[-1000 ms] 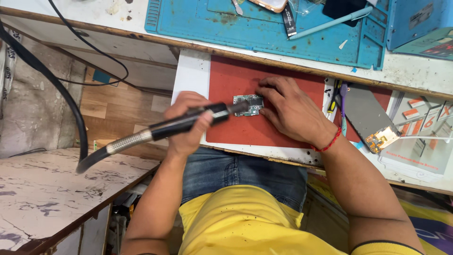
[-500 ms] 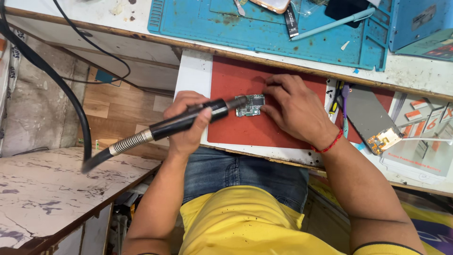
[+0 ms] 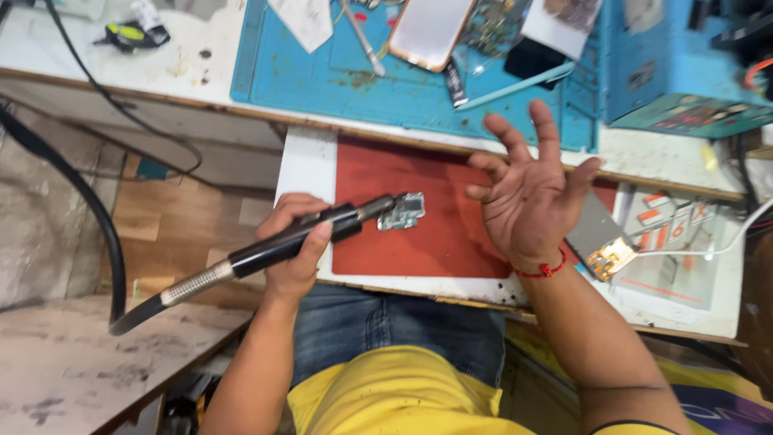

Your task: The person uses a hot air gun to apply heat to a small circuit board placed on a red mat. They hold the board steady with one hand while directing the hot air with the other. The person repeatedly moves the hot air gun over different areas of the board throughout the clip.

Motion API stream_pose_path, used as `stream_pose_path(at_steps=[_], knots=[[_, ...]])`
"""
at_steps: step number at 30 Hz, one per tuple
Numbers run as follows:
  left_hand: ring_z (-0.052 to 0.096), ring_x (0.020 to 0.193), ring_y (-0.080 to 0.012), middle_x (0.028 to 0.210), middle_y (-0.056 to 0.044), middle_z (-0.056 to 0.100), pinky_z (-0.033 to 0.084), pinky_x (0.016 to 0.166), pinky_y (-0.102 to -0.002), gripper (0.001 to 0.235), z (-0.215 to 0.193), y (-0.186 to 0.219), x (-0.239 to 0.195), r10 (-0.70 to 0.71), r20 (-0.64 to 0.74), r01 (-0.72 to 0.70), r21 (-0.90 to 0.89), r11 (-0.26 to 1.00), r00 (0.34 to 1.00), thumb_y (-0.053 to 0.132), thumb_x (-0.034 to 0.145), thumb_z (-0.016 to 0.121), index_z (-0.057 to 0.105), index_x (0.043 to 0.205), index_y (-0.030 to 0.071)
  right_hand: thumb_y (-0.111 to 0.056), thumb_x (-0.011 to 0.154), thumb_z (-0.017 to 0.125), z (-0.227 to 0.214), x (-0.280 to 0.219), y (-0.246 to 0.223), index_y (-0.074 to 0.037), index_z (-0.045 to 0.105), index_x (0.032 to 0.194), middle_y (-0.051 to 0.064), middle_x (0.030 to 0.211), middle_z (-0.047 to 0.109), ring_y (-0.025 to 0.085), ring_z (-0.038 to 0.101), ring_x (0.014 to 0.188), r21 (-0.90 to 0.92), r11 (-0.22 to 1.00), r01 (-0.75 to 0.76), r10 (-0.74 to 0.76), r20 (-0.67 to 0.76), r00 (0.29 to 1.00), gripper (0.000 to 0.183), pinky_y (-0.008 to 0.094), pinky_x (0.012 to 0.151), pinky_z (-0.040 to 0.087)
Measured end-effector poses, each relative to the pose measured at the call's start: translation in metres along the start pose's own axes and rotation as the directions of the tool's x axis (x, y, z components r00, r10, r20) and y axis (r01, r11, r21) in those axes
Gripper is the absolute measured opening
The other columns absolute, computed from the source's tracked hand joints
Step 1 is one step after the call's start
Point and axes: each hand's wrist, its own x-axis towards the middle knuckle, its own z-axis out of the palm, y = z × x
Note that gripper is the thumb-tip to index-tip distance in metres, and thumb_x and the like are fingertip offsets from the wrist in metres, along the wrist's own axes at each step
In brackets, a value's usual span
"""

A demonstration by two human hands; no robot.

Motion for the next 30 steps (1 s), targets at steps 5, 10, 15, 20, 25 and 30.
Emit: stream_pose_path(at_steps=[5, 10, 15, 20, 25, 30], knots=[[0.067, 0.1, -0.0239, 0.101, -0.013, 0.071, 0.054, 0.093, -0.035, 0.022, -0.001, -0.002, -0.003, -0.005, 0.06, 0.003, 0.041, 0.999, 0.998, 0.018, 0.092, 0.073, 0.069, 0.102, 0.0, -0.076, 0.096, 0.038, -0.004, 0.006, -0.014, -0.008, 0.032, 0.16, 0.025, 0.144, 0.059, 0.032, 0.07, 0.117, 0.244, 0.941, -0.235, 0.261, -0.081, 0.962, 0.093, 0.041, 0.083, 0.063], [0.068, 0.1, -0.0259, 0.099, -0.012, 0.072, 0.054, 0.095, -0.037, 0.025, 0.0, -0.004, 0.001, 0.098, 0.189, -0.109, 0.046, 0.993, 0.977, 0.023, 0.088, 0.075, 0.069, 0.099, 0.001, -0.049, 0.098, 0.059, 0.013, 0.009, 0.003, -0.009, 0.051, 0.142, 0.016, 0.117, 0.068, 0.023, 0.071, 0.095, -0.567, 0.764, -0.306, 0.316, -0.085, 0.945, 0.06, 0.039, 0.076, 0.062], [0.067, 0.09, -0.0218, 0.098, -0.012, 0.07, 0.055, 0.084, -0.032, 0.028, 0.001, -0.006, -0.004, -0.066, -0.037, 0.068, 0.049, 0.996, 0.997, 0.027, 0.09, 0.074, 0.069, 0.097, 0.001, -0.018, 0.087, 0.074, 0.035, 0.001, 0.01, -0.01, 0.068, 0.122, 0.011, 0.086, 0.069, 0.027, 0.069, 0.076, -0.945, -0.252, 0.207, 0.33, 0.118, 0.937, 0.036, 0.043, 0.064, 0.053], [0.068, 0.097, -0.0231, 0.098, -0.011, 0.071, 0.055, 0.093, -0.035, 0.022, 0.004, -0.007, -0.004, 0.057, 0.005, -0.058, 0.116, 0.992, 0.998, 0.024, 0.092, 0.074, 0.068, 0.096, 0.002, -0.02, 0.089, 0.069, 0.033, 0.008, 0.01, -0.006, 0.064, 0.125, 0.013, 0.097, 0.071, 0.033, 0.069, 0.079, -0.946, -0.248, 0.21, 0.356, 0.113, 0.928, 0.039, 0.048, 0.066, 0.054], [0.069, 0.095, -0.0251, 0.094, -0.012, 0.073, 0.056, 0.092, -0.038, 0.019, 0.003, -0.005, -0.001, 0.071, 0.107, -0.08, 0.09, 0.993, 0.992, 0.02, 0.088, 0.075, 0.069, 0.094, 0.003, -0.023, 0.091, 0.066, 0.024, 0.007, 0.012, -0.006, 0.064, 0.125, 0.015, 0.101, 0.072, 0.037, 0.069, 0.083, -0.933, -0.269, 0.239, 0.383, 0.124, 0.915, 0.038, 0.05, 0.068, 0.054], [0.068, 0.089, -0.0238, 0.095, -0.012, 0.071, 0.057, 0.085, -0.036, 0.02, 0.002, -0.004, -0.003, -0.042, -0.015, 0.043, 0.051, 0.998, 0.999, 0.021, 0.088, 0.075, 0.07, 0.094, 0.003, -0.024, 0.092, 0.065, 0.029, 0.008, 0.012, -0.007, 0.064, 0.127, 0.014, 0.104, 0.072, 0.038, 0.069, 0.086, -0.915, -0.29, 0.28, 0.424, 0.139, 0.895, 0.038, 0.05, 0.068, 0.055]])
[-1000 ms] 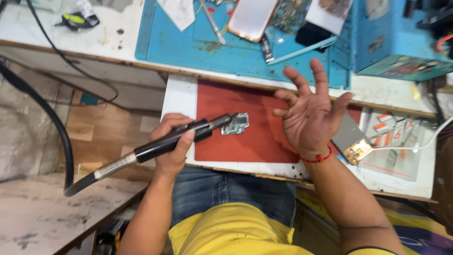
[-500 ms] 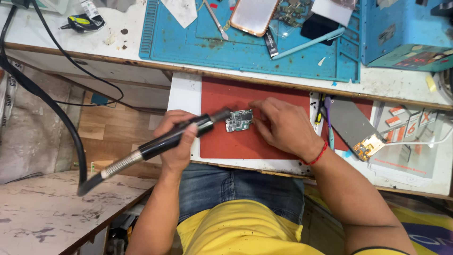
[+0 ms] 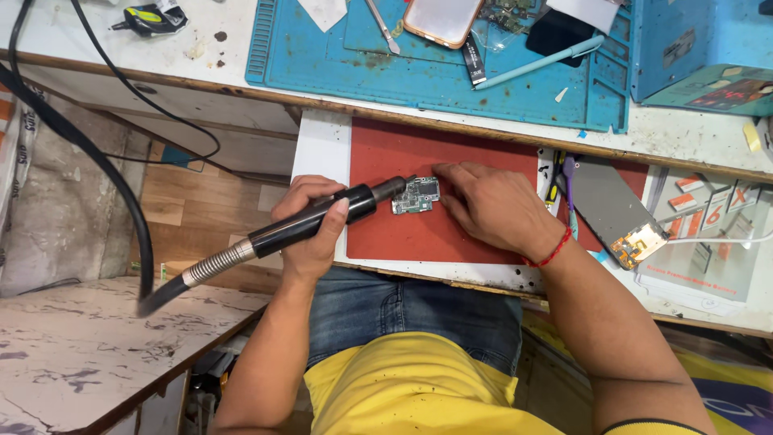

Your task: The person uses a hot air gun to apply heat to a small circuit board placed on a red mat. They hold the board steady with one hand while directing the hot air with the other. The person repeatedly moves the hot air gun over different areas of the board throughout the clip.

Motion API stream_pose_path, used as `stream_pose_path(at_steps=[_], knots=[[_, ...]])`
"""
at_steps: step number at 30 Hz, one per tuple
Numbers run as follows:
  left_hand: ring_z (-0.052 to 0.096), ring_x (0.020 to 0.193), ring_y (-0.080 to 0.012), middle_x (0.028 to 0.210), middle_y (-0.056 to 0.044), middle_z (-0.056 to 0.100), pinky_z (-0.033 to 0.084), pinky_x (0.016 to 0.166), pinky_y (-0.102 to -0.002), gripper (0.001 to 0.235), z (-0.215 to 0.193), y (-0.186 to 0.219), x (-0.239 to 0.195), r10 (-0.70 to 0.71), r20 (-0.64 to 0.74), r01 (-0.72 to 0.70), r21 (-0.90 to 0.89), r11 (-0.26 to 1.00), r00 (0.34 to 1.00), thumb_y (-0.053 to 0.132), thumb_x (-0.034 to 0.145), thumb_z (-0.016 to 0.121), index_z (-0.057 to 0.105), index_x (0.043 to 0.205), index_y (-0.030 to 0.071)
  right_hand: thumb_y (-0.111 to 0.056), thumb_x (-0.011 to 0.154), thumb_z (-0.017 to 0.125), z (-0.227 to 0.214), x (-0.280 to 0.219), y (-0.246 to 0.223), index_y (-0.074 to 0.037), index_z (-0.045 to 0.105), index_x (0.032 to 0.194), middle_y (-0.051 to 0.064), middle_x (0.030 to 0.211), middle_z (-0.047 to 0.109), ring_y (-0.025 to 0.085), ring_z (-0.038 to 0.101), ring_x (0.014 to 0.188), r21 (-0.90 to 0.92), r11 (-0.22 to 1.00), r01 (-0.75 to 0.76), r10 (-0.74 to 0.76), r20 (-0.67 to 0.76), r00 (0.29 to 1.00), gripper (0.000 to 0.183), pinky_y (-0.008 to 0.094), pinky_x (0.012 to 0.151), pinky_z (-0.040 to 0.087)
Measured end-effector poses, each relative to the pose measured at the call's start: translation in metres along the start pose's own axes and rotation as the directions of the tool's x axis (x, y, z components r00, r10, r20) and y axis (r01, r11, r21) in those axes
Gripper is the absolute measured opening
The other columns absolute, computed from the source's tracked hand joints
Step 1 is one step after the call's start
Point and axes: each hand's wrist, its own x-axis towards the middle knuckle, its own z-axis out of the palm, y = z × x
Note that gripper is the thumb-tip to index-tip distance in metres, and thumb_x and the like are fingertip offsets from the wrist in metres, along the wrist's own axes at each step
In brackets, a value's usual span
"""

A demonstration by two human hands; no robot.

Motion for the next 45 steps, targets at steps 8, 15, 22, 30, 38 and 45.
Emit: stream_pose_path(at_steps=[8, 15, 22, 30, 38, 45], knots=[[0.068, 0.092, -0.0208, 0.1, -0.011, 0.069, 0.056, 0.087, -0.033, 0.026, 0.001, -0.006, -0.001, 0.057, 0.002, -0.057, 0.008, 0.998, 0.998, 0.025, 0.093, 0.074, 0.068, 0.098, 0.0, -0.032, 0.088, 0.071, -0.006, -0.001, -0.006, -0.014, 0.063, 0.127, 0.011, 0.093, 0.069, 0.037, 0.068, 0.078, 0.003, 1.0, 0.013, -0.014, 0.053, 0.999, 0.044, 0.05, 0.061, 0.053], [0.068, 0.093, -0.0204, 0.101, -0.013, 0.068, 0.055, 0.088, -0.033, 0.027, -0.002, -0.006, -0.005, 0.035, -0.016, -0.035, 0.025, 0.999, 0.999, 0.027, 0.094, 0.073, 0.068, 0.099, 0.001, -0.029, 0.089, 0.071, 0.0, -0.001, -0.004, -0.013, 0.064, 0.123, 0.009, 0.095, 0.067, 0.034, 0.069, 0.081, -0.002, 0.999, 0.049, -0.049, -0.015, 0.999, 0.038, 0.048, 0.063, 0.054], [0.066, 0.098, -0.0211, 0.107, -0.014, 0.067, 0.054, 0.092, -0.034, 0.024, -0.001, -0.009, -0.005, -0.029, -0.082, 0.028, -0.006, 1.0, 0.996, 0.02, 0.096, 0.072, 0.068, 0.105, -0.001, -0.027, 0.09, 0.072, 0.0, -0.005, -0.002, -0.01, 0.064, 0.125, 0.01, 0.098, 0.066, 0.034, 0.068, 0.085, 0.024, 0.997, 0.08, -0.079, -0.028, 0.996, 0.039, 0.047, 0.067, 0.054], [0.066, 0.095, -0.0216, 0.101, -0.013, 0.069, 0.054, 0.09, -0.032, 0.02, -0.002, -0.002, -0.003, 0.082, 0.048, -0.084, 0.039, 0.996, 0.995, 0.018, 0.096, 0.073, 0.066, 0.103, 0.0, -0.027, 0.091, 0.072, 0.002, -0.003, 0.002, -0.01, 0.063, 0.123, 0.011, 0.1, 0.067, 0.036, 0.068, 0.086, 0.051, 0.995, 0.09, -0.089, -0.028, 0.996, 0.038, 0.048, 0.068, 0.054], [0.065, 0.092, -0.0227, 0.1, -0.013, 0.069, 0.054, 0.087, -0.034, 0.024, -0.002, -0.003, -0.002, -0.016, 0.01, 0.016, -0.015, 1.0, 1.0, 0.023, 0.095, 0.074, 0.067, 0.102, 0.001, -0.028, 0.091, 0.073, 0.0, -0.003, 0.001, -0.01, 0.063, 0.125, 0.012, 0.096, 0.065, 0.037, 0.067, 0.084, 0.003, 0.997, 0.071, -0.071, 0.013, 0.997, 0.039, 0.049, 0.065, 0.053], [0.068, 0.093, -0.0223, 0.097, -0.012, 0.07, 0.057, 0.088, -0.034, 0.023, 0.001, -0.001, 0.0, 0.067, 0.017, -0.067, -0.019, 0.998, 0.998, 0.024, 0.094, 0.073, 0.066, 0.097, 0.003, -0.029, 0.09, 0.072, -0.004, -0.002, -0.002, -0.01, 0.063, 0.125, 0.012, 0.095, 0.065, 0.037, 0.067, 0.083, 0.009, 0.997, 0.072, -0.072, 0.016, 0.997, 0.041, 0.049, 0.065, 0.053]])
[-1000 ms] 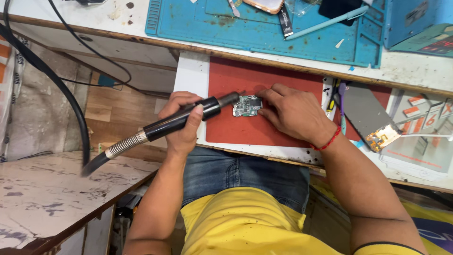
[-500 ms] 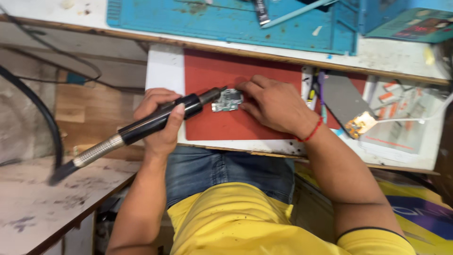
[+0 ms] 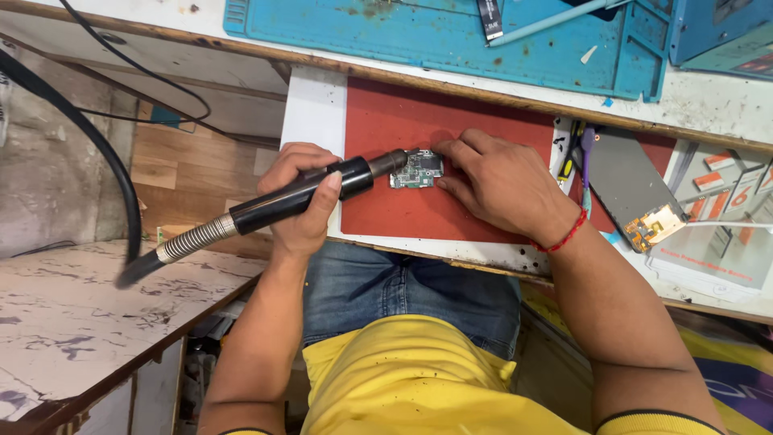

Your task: The person uses a hot air gun to apply heat to a small circuit board placed on a red mat. They hold the board steady with one hand while directing the hot air with the other. The person repeatedly moves the hot air gun over different areas of the board throughout the clip.

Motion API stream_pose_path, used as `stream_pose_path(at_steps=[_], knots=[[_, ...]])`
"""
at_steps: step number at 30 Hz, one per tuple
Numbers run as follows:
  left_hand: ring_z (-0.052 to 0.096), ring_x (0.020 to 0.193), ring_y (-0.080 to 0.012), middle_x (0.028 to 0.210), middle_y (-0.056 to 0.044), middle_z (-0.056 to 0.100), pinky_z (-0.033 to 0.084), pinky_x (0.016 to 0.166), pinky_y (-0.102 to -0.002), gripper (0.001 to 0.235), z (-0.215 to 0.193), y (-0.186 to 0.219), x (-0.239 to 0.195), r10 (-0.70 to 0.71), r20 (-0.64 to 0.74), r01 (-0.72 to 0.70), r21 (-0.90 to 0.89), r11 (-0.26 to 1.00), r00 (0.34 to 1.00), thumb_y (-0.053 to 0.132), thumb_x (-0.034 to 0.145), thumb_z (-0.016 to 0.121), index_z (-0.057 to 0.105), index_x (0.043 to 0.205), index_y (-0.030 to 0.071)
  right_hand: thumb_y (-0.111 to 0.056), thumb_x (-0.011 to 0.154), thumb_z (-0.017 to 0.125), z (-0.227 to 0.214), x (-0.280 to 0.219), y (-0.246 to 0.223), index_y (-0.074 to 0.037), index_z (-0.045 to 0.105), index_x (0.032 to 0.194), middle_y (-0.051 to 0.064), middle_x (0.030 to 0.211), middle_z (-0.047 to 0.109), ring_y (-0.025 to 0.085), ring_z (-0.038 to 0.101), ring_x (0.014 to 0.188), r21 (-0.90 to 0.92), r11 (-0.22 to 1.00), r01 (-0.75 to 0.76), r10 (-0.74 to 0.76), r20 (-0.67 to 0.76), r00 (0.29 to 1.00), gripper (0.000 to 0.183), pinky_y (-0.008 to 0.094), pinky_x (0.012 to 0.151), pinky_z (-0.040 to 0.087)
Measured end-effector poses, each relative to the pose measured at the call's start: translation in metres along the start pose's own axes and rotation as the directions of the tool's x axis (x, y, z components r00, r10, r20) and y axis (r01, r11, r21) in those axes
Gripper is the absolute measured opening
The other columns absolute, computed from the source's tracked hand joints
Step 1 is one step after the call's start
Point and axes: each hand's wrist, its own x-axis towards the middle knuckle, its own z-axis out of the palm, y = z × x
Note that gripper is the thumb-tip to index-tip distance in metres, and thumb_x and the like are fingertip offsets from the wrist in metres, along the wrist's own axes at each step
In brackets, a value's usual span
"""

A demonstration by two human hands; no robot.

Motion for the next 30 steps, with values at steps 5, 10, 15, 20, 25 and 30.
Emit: stream_pose_path(at_steps=[5, 10, 15, 20, 25, 30], knots=[[0.068, 0.095, -0.024, 0.095, -0.012, 0.07, 0.056, 0.088, -0.036, 0.025, -0.002, 0.0, -0.001, 0.019, 0.105, -0.022, 0.026, 0.999, 0.994, 0.027, 0.092, 0.073, 0.068, 0.096, 0.003, -0.029, 0.091, 0.071, 0.003, -0.001, 0.003, -0.01, 0.063, 0.125, 0.012, 0.095, 0.065, 0.037, 0.067, 0.083, -0.011, 1.0, -0.004, 0.004, 0.0, 1.0, 0.04, 0.049, 0.065, 0.053], [0.069, 0.09, -0.0225, 0.092, -0.008, 0.072, 0.057, 0.087, -0.036, 0.024, 0.0, -0.008, -0.001, 0.098, 0.131, -0.102, 0.024, 0.995, 0.987, 0.028, 0.093, 0.073, 0.068, 0.092, 0.004, -0.028, 0.092, 0.071, 0.006, -0.001, 0.006, -0.01, 0.063, 0.125, 0.011, 0.096, 0.066, 0.037, 0.067, 0.081, -0.007, 1.0, -0.006, 0.006, 0.006, 1.0, 0.038, 0.049, 0.064, 0.053], [0.066, 0.095, -0.0244, 0.099, -0.012, 0.069, 0.055, 0.088, -0.035, 0.026, -0.001, -0.001, -0.002, -0.054, -0.072, 0.053, -0.013, 0.998, 0.996, 0.027, 0.096, 0.072, 0.066, 0.098, 0.001, -0.028, 0.09, 0.071, 0.004, 0.0, 0.003, -0.01, 0.063, 0.125, 0.012, 0.095, 0.066, 0.036, 0.067, 0.079, 0.018, 1.0, -0.003, 0.003, -0.002, 1.0, 0.04, 0.049, 0.062, 0.053], [0.066, 0.096, -0.0248, 0.096, -0.011, 0.07, 0.054, 0.087, -0.034, 0.021, -0.004, -0.001, -0.002, 0.023, 0.075, -0.024, 0.006, 1.0, 0.997, 0.021, 0.092, 0.073, 0.068, 0.097, 0.002, -0.028, 0.091, 0.071, 0.007, -0.001, 0.005, -0.011, 0.063, 0.124, 0.011, 0.096, 0.066, 0.037, 0.067, 0.081, -0.001, 1.0, -0.024, 0.024, 0.019, 1.0, 0.038, 0.049, 0.063, 0.053], [0.067, 0.097, -0.0243, 0.097, -0.011, 0.07, 0.055, 0.088, -0.035, 0.018, -0.003, 0.003, 0.002, 0.082, 0.136, -0.076, -0.044, 0.996, 0.987, 0.018, 0.091, 0.073, 0.066, 0.095, 0.002, -0.027, 0.09, 0.072, 0.002, 0.001, 0.002, -0.011, 0.062, 0.126, 0.011, 0.096, 0.067, 0.037, 0.067, 0.081, -0.005, 1.0, -0.008, 0.008, 0.008, 1.0, 0.04, 0.049, 0.064, 0.053], [0.066, 0.097, -0.0231, 0.099, -0.011, 0.068, 0.055, 0.091, -0.036, 0.02, -0.001, 0.0, -0.004, -0.045, -0.039, 0.045, 0.002, 0.999, 0.998, 0.021, 0.094, 0.072, 0.066, 0.096, 0.002, -0.026, 0.09, 0.071, 0.005, 0.001, 0.004, -0.011, 0.062, 0.126, 0.01, 0.095, 0.067, 0.035, 0.068, 0.081, 0.024, 0.999, -0.029, 0.029, 0.02, 0.999, 0.04, 0.048, 0.064, 0.054]])
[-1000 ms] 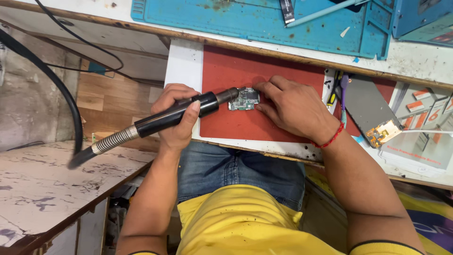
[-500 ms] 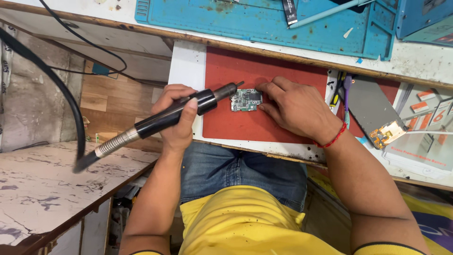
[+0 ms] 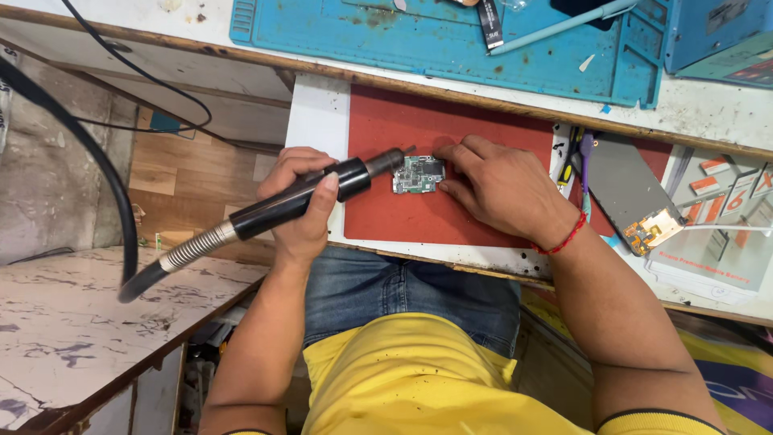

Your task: The person uses a hot air gun to apply heat to a small circuit board placed on a red mat. They hold the board steady with one hand while directing the hot air with the other. The person repeatedly moves the hot air gun over different areas of the board throughout the clip.

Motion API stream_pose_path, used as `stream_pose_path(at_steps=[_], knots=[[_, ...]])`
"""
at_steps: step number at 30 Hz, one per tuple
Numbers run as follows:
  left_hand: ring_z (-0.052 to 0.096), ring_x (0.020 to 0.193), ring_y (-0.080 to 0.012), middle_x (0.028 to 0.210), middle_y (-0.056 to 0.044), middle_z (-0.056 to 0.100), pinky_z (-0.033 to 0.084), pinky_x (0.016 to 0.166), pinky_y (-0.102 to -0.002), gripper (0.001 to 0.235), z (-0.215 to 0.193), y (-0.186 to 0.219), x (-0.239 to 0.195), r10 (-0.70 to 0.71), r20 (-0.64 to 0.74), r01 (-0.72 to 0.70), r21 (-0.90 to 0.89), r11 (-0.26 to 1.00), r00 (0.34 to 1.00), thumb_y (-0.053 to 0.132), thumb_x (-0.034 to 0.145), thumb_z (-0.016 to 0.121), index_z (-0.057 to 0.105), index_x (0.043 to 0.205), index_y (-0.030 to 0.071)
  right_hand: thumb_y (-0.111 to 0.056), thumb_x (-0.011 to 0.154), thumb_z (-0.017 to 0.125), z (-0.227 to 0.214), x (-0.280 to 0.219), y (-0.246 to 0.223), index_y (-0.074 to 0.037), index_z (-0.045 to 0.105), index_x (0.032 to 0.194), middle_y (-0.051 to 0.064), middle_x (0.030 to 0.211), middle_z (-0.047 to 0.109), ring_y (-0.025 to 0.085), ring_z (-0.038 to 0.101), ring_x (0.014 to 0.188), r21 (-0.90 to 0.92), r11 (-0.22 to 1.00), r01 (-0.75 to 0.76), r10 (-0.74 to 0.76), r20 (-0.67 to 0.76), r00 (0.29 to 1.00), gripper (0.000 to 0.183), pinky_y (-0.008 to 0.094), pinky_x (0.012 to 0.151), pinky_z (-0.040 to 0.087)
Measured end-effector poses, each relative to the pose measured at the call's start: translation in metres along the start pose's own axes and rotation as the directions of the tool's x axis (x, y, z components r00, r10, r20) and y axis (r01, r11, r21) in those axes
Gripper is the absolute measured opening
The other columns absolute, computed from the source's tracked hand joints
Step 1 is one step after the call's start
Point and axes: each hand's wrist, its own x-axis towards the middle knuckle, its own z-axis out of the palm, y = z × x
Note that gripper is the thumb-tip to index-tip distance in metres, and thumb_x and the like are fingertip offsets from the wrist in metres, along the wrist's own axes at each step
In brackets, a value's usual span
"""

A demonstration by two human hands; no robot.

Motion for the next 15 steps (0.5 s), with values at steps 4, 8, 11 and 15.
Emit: stream_pose_path(at_steps=[4, 8, 11, 15], knots=[[0.068, 0.093, -0.0219, 0.092, -0.008, 0.071, 0.054, 0.088, -0.035, 0.02, 0.0, -0.0043, 0.0029, 0.154, 0.145, -0.159, 0.024, 0.987, 0.977, 0.023, 0.091, 0.073, 0.067, 0.093, 0.004, -0.026, 0.091, 0.071, 0.0006, -0.0002, 0.0006, -0.011, 0.062, 0.124, 0.01, 0.096, 0.067, 0.035, 0.068, 0.081, -0.007, 1.0, 0.006, -0.006, 0.0, 1.0, 0.037, 0.048, 0.064, 0.054], [0.066, 0.097, -0.0233, 0.1, -0.012, 0.069, 0.054, 0.092, -0.035, 0.021, 0.0, 0.0013, 0.0036, 0.005, -0.033, -0.005, -0.009, 1.0, 0.999, 0.021, 0.094, 0.071, 0.067, 0.099, 0.001, -0.026, 0.09, 0.072, -0.0026, 0.0003, -0.0027, -0.012, 0.062, 0.125, 0.01, 0.096, 0.067, 0.035, 0.067, 0.08, -0.007, 1.0, 0.012, -0.012, -0.012, 1.0, 0.04, 0.048, 0.063, 0.053], [0.067, 0.095, -0.0238, 0.095, -0.011, 0.071, 0.054, 0.09, -0.035, 0.019, -0.0007, 0.0025, 0.0032, 0.117, 0.097, -0.12, 0.025, 0.992, 0.988, 0.02, 0.092, 0.071, 0.066, 0.096, 0.002, -0.026, 0.089, 0.072, -0.0022, -0.0003, -0.0021, -0.013, 0.062, 0.126, 0.01, 0.095, 0.067, 0.035, 0.068, 0.081, -0.002, 1.0, -0.009, 0.009, -0.003, 1.0, 0.04, 0.049, 0.063, 0.053], [0.068, 0.094, -0.0235, 0.096, -0.012, 0.07, 0.056, 0.089, -0.034, 0.018, -0.0012, 0.0015, 0.0012, 0.037, 0.033, -0.036, -0.029, 0.999, 0.999, 0.02, 0.093, 0.071, 0.068, 0.095, 0.002, -0.026, 0.089, 0.072, -0.002, -0.0007, -0.0026, -0.012, 0.062, 0.126, 0.01, 0.096, 0.067, 0.035, 0.068, 0.081, 0.009, 1.0, -0.011, 0.011, 0.003, 1.0, 0.04, 0.049, 0.063, 0.053]])
